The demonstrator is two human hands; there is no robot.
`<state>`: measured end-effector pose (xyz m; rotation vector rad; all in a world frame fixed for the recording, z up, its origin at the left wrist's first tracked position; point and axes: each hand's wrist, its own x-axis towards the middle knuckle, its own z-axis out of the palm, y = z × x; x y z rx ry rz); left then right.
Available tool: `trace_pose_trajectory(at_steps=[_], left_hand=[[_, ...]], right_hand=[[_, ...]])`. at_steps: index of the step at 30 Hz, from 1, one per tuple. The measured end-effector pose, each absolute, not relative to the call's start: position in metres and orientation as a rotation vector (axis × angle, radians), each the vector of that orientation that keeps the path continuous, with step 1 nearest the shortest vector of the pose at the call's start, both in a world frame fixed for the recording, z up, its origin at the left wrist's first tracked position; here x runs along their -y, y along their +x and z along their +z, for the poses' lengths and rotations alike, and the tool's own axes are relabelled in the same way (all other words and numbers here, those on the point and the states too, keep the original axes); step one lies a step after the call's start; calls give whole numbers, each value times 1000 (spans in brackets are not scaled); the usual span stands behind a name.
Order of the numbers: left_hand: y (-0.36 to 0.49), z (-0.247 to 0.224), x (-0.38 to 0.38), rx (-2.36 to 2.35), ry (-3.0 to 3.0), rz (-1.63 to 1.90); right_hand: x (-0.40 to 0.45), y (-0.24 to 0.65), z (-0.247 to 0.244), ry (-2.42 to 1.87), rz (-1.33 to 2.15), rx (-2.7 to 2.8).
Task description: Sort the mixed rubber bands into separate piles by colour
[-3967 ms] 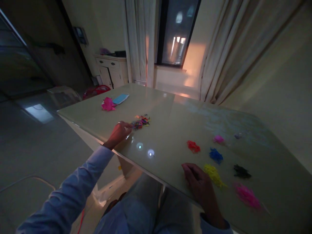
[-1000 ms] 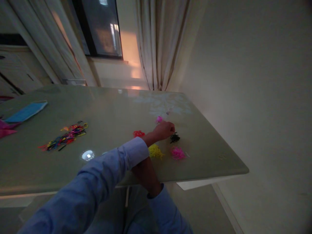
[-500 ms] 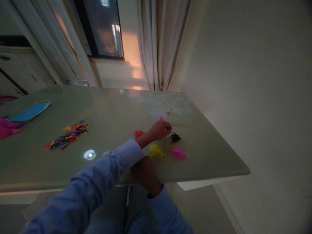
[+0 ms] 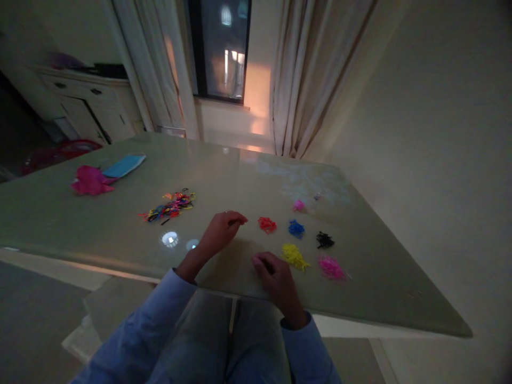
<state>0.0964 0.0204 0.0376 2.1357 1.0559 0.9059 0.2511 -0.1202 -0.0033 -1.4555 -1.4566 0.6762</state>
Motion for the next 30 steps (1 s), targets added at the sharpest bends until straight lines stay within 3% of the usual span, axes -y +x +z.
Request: trace_pose_trajectory(at_steps=[8, 17, 30], left_hand=[[-4, 7, -16, -1295, 2245, 827], [-14, 3, 3, -1395, 2265, 712], [-31, 2, -4, -1176, 1512, 1260]], right_hand=[[110, 246, 4, -1610, 644, 1512], [51, 180, 37, -1505, 638, 1658], [-102, 89, 39, -1024, 406, 2666]])
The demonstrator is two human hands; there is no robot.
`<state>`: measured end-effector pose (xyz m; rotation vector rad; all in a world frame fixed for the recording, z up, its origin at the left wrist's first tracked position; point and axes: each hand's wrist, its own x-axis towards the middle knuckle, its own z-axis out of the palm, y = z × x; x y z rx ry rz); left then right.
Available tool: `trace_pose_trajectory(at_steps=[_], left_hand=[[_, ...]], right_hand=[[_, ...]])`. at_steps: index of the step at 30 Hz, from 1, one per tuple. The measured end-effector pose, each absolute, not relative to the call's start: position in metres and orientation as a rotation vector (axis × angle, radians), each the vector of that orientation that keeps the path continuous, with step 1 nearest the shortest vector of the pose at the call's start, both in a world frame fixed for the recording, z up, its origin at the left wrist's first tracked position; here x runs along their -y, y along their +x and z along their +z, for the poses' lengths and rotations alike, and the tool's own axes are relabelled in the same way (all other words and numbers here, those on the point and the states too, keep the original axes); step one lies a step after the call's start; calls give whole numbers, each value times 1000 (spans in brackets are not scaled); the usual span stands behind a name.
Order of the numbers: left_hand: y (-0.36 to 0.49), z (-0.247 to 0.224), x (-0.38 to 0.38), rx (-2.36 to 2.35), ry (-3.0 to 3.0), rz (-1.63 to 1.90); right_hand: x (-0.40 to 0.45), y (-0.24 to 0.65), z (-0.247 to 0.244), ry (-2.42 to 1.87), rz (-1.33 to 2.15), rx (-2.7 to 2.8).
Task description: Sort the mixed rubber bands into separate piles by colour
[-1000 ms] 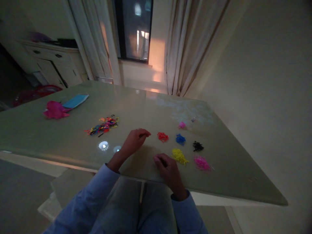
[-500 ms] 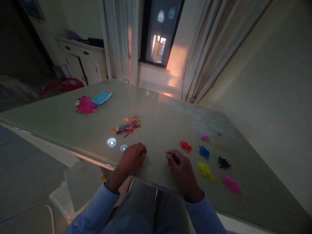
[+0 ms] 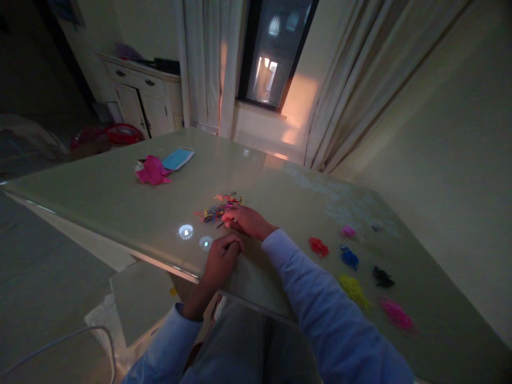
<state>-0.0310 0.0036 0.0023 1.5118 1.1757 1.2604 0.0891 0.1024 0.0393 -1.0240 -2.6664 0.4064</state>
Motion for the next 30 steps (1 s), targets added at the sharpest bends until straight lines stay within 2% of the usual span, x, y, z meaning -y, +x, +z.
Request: trace_pose_trajectory(at_steps=[7, 16, 22, 30], left_hand=[[-30, 2, -4, -1156, 1479, 1247], [-31, 8, -3, -1167, 1513, 1235], [-32, 9, -2, -1175, 1530, 1238], [-33, 11, -2, -1265, 1535, 1201]], right_hand=[[-110, 78, 30, -1077, 373, 2731], [-90, 79, 24, -1216, 358, 2547], [-43, 112, 28, -1244, 474, 2010], [39, 165, 19, -1321, 1015, 1193]])
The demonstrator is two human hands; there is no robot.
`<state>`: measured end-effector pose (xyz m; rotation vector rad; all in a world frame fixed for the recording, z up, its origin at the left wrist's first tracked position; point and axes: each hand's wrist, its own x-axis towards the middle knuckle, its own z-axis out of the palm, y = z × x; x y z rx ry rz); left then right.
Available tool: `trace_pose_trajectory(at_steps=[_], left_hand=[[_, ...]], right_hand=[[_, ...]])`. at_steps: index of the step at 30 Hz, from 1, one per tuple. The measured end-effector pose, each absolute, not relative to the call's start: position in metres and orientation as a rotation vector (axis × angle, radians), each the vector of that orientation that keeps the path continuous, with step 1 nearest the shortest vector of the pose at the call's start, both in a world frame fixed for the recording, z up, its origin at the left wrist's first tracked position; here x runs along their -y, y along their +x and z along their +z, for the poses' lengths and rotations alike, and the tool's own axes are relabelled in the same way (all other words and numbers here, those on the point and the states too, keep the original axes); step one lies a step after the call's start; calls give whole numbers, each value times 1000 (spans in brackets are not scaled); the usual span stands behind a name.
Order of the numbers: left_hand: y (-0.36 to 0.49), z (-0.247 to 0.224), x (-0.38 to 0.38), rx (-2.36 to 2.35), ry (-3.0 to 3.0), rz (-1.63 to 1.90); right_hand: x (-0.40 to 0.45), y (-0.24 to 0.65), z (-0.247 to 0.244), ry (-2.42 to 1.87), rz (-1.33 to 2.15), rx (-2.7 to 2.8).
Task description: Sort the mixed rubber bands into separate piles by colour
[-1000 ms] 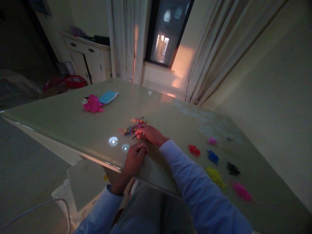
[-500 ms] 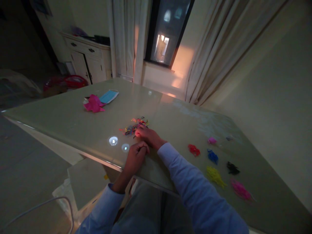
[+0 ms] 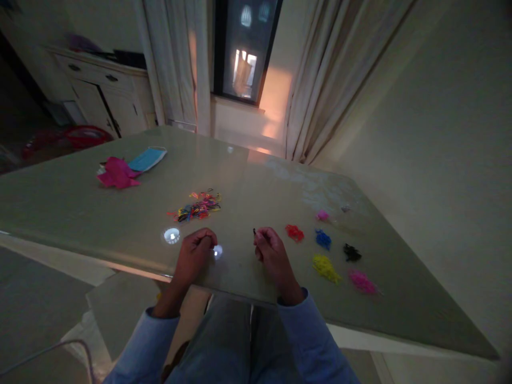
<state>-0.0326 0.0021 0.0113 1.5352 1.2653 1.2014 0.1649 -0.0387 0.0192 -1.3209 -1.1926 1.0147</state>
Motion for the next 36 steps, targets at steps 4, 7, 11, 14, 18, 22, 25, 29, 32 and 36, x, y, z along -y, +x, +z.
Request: trace_pose_trajectory(at_steps=[4, 7, 11, 14, 18, 22, 25, 29, 32, 36], left_hand=[[-34, 8, -2, -1302, 1555, 1200], [-36, 5, -4, -1322, 1552, 1199], [-36, 2, -5, -1358, 1568, 1189], [-36, 3, -5, -1384, 1596, 1180], [-34, 5, -4, -1438, 1603, 1166], [-34, 5, -5, -1478, 1604, 1147], [-36, 4, -7, -1520, 1600, 1116], [-39, 1, -9, -1573, 1584, 1095], [-40, -1, -11, -1617, 1562, 1079], [-41, -4, -14, -1682, 1549, 1044]], right_hand=[[63, 186, 20, -1284, 998, 987], [77, 200, 24, -1285, 937, 910], [88, 217, 26, -1296, 869, 865], [93, 225, 24, -1319, 815, 855], [99, 233, 22, -1324, 784, 861], [111, 242, 25, -1343, 701, 870], [122, 257, 30, -1366, 623, 891], [138, 294, 36, -1459, 491, 931], [147, 333, 40, -1624, 291, 985], [144, 388, 40, -1949, -23, 1098]])
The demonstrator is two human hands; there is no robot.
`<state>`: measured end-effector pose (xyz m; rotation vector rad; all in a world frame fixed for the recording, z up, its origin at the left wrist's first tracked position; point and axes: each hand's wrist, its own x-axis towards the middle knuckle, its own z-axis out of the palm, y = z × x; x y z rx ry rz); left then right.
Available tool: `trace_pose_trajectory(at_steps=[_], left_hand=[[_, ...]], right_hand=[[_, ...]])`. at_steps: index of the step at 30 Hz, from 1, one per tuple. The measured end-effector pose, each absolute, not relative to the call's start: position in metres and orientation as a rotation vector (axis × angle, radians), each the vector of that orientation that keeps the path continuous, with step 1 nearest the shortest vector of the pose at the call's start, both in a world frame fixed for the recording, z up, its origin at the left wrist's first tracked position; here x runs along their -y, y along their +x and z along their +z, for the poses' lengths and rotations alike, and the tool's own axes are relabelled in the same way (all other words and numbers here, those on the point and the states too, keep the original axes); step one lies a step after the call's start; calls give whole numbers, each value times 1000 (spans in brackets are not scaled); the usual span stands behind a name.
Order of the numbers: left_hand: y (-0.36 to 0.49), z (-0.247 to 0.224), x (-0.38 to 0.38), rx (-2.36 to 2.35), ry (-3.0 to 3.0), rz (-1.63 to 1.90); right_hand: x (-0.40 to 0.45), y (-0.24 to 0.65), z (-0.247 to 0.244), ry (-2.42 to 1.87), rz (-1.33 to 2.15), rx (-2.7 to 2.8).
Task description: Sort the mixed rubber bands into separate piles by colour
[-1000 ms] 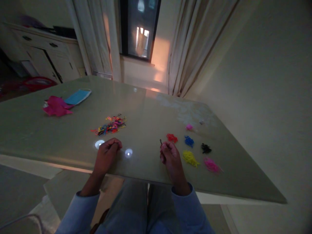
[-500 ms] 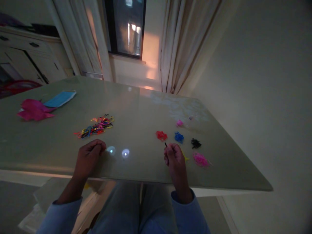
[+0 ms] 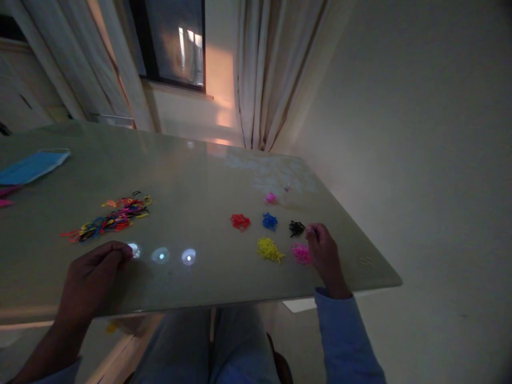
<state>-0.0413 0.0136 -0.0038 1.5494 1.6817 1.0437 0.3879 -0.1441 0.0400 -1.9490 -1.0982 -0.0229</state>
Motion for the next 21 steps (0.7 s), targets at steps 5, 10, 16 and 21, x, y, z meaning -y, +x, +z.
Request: trace_pose_trajectory(at_steps=[5, 10, 16, 21], left_hand=[[-41, -2, -13, -1693, 1600, 1037], [-40, 1, -11, -1708, 1565, 1030], [-40, 2, -12, -1730, 1553, 994], [-38, 3, -12, -1707, 1518, 1022]], right_hand=[[127, 433, 32, -2324, -94, 1225], [115, 441, 26, -2382, -62, 1271], [115, 438, 28, -2394, -57, 1297], [131, 413, 39, -2251, -111, 1273]])
